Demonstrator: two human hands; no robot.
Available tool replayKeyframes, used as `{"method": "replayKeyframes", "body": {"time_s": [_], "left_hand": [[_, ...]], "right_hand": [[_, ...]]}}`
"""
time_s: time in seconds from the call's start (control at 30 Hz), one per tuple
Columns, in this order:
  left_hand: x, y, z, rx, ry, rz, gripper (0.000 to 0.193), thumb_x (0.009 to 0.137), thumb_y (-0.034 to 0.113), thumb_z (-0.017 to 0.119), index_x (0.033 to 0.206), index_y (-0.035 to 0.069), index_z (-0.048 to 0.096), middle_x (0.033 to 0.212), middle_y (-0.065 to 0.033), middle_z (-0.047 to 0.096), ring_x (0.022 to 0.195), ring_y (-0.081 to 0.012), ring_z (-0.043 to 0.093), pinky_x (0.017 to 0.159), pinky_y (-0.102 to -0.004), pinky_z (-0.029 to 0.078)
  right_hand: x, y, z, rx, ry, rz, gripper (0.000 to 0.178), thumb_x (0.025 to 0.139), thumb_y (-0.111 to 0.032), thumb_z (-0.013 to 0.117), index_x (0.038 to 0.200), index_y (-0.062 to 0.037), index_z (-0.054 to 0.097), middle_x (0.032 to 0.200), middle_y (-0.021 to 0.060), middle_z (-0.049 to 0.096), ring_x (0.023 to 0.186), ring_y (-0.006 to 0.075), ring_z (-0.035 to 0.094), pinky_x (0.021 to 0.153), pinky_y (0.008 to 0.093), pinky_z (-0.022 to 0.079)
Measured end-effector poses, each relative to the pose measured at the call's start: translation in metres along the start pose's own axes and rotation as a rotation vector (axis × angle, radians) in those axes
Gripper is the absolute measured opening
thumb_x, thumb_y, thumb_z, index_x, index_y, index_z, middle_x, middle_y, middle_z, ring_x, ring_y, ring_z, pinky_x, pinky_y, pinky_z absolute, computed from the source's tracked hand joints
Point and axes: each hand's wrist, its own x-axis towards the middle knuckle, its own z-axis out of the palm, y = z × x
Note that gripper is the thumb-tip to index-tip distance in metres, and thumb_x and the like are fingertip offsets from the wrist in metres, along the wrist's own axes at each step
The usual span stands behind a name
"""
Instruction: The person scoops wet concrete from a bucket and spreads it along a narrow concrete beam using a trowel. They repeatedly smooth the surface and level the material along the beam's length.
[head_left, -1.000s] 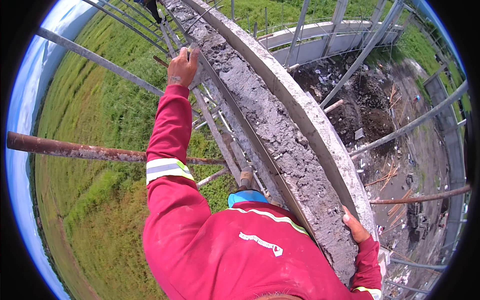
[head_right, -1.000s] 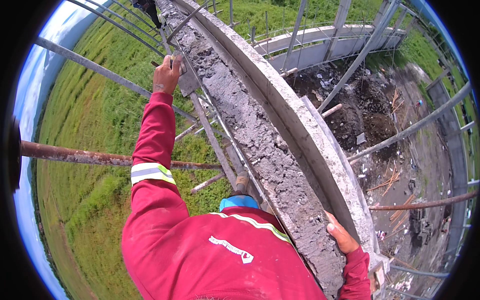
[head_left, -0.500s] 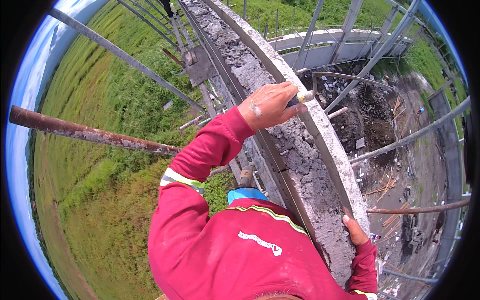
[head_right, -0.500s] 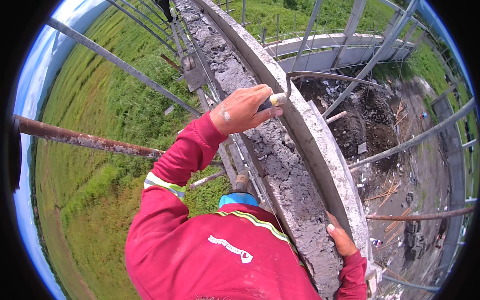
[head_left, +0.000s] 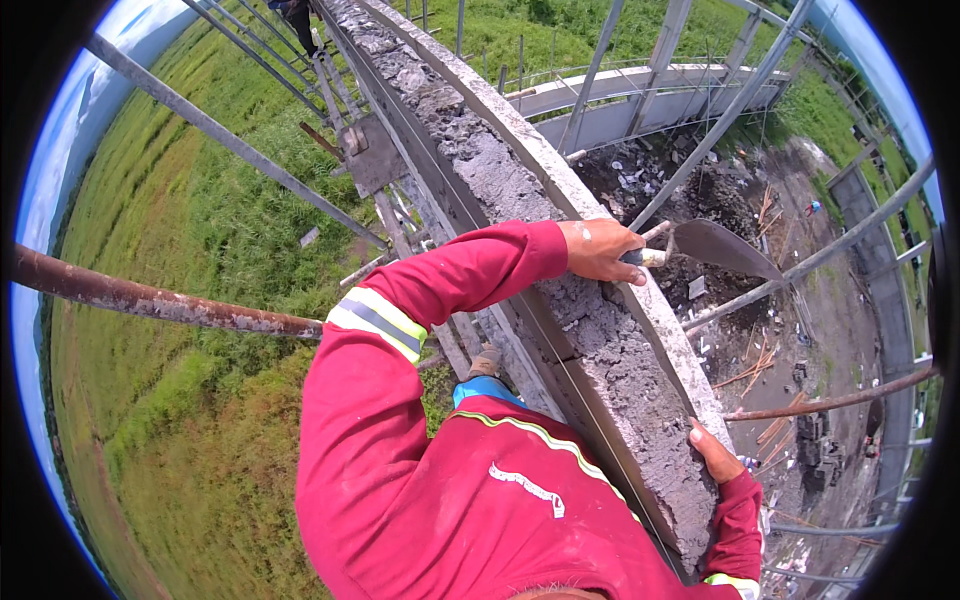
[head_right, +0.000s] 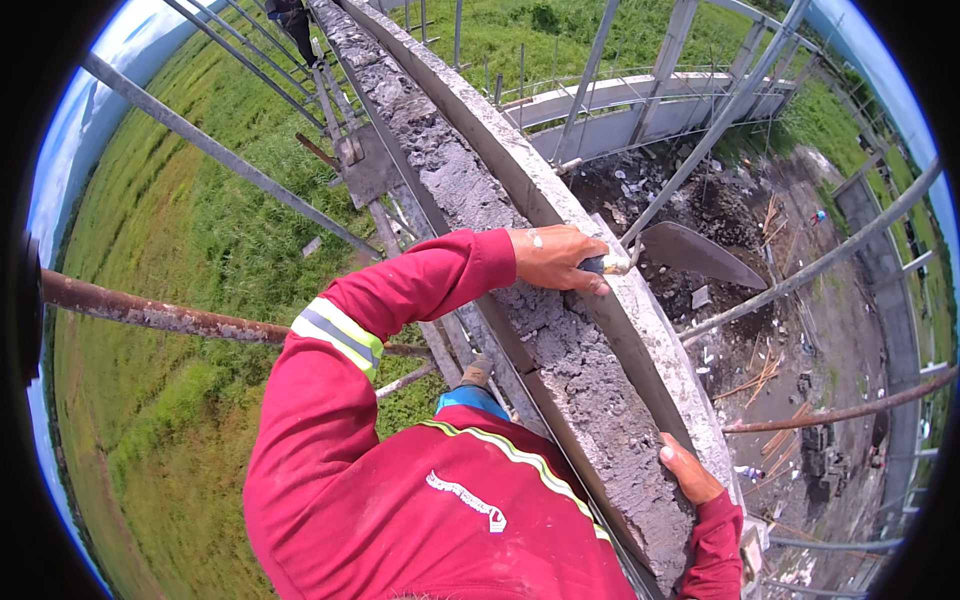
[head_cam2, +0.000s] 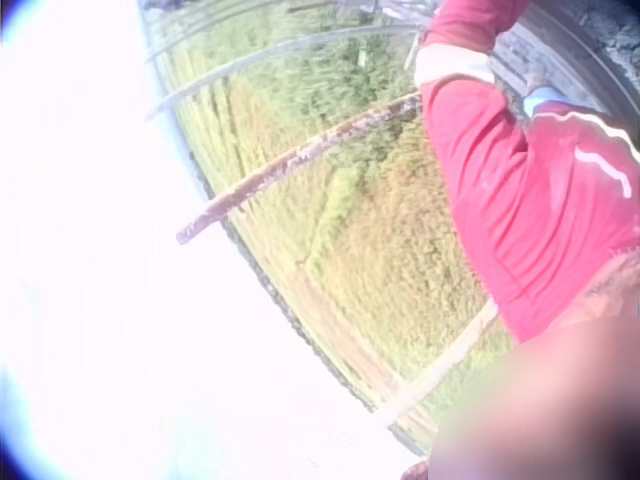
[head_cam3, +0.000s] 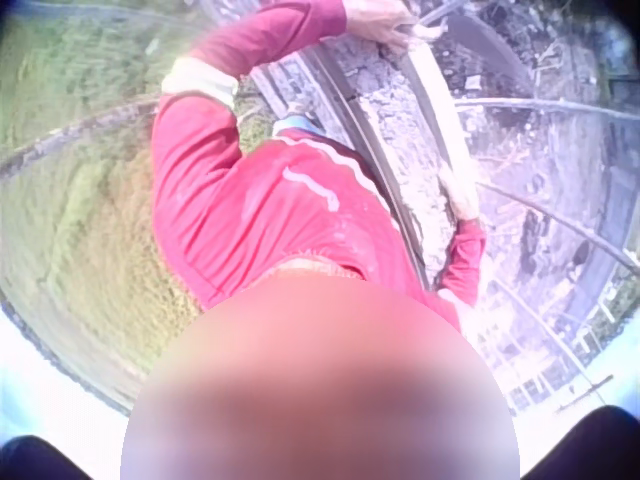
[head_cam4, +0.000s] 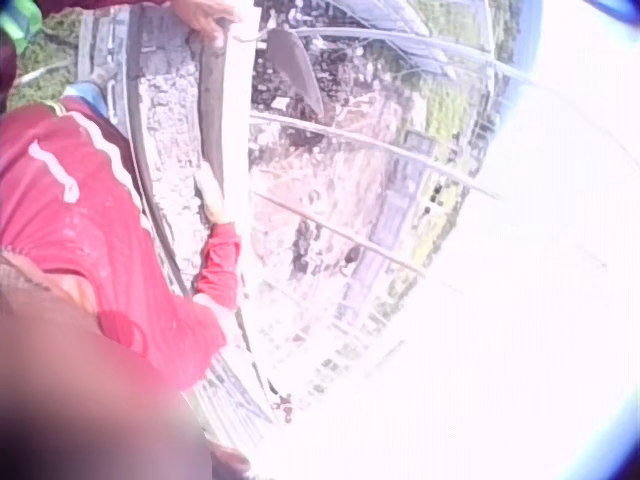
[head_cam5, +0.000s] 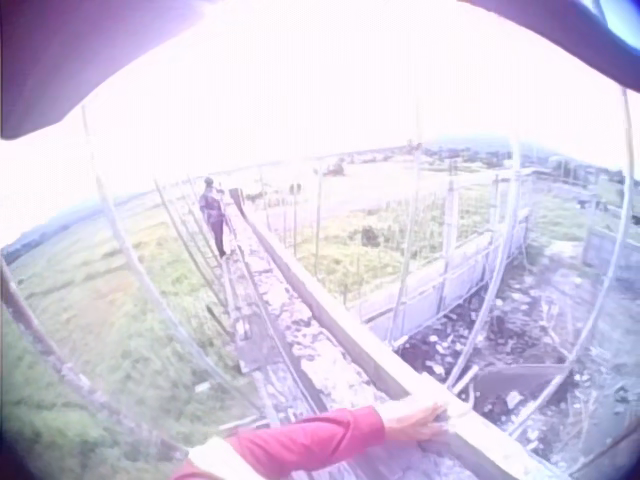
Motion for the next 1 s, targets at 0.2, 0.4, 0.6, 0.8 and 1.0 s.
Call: {"method": "replayKeyframes", "body": {"time_s": [0.2, 0.4, 0.6, 0.8, 1.0], "left_hand": [[-0.101, -0.058, -0.121, 0.266, 0.615, -0.167, 0.049, 0.097, 0.047, 0.061, 0.097, -0.002, 0.055, 0.077, -0.0240, 0.062, 0.077, -0.0443, 0.064, 0.069, -0.0502, 0.049], [-0.196, -0.149, -0.188, 0.540, 0.944, -0.316, 0.052, 0.099, 0.050, 0.056, 0.101, -0.002, 0.057, 0.083, -0.0263, 0.065, 0.080, -0.0435, 0.066, 0.070, -0.0483, 0.051], [-0.216, -0.219, -0.216, 0.721, 0.424, -0.998, 0.054, 0.100, 0.052, 0.050, 0.103, -0.001, 0.056, 0.085, -0.0263, 0.067, 0.085, -0.0445, 0.067, 0.073, -0.0523, 0.052], [-0.193, -0.197, -0.199, 0.833, 0.665, -0.585, 0.049, 0.100, 0.052, 0.051, 0.100, 0.003, 0.055, 0.085, -0.0218, 0.069, 0.077, -0.0417, 0.069, 0.068, -0.0497, 0.054], [-0.206, -0.193, -0.188, 0.870, 0.513, -0.721, 0.046, 0.099, 0.050, 0.054, 0.099, 0.004, 0.056, 0.084, -0.0200, 0.070, 0.078, -0.0385, 0.070, 0.066, -0.0482, 0.055]], "right_hand": [[0.000, -0.025, 0.009, -0.066, 0.047, 0.043, 0.086, 0.098, -0.068, 0.040, 0.146, 0.0040, 0.041, 0.141, 0.0143, 0.050, 0.135, 0.0230, 0.041, 0.114, 0.0312, 0.026], [0.037, -0.071, 0.019, -0.023, 0.028, -0.132, 0.086, 0.098, -0.065, 0.042, 0.149, 0.0042, 0.037, 0.149, 0.0158, 0.045, 0.142, 0.0246, 0.037, 0.118, 0.0341, 0.023], [0.040, -0.079, 0.026, -0.030, 0.044, -0.012, 0.082, 0.099, -0.061, 0.045, 0.147, 0.0055, 0.040, 0.148, 0.0160, 0.047, 0.140, 0.0245, 0.040, 0.117, 0.0336, 0.025], [0.045, -0.076, 0.023, 0.000, 0.039, -0.060, 0.080, 0.099, -0.059, 0.047, 0.145, 0.0070, 0.042, 0.145, 0.0173, 0.050, 0.138, 0.0259, 0.043, 0.116, 0.0351, 0.028], [0.046, -0.071, 0.023, 0.014, 0.045, -0.092, 0.080, 0.099, -0.059, 0.048, 0.145, 0.0056, 0.044, 0.145, 0.0173, 0.050, 0.138, 0.0262, 0.044, 0.115, 0.0357, 0.029]]}}
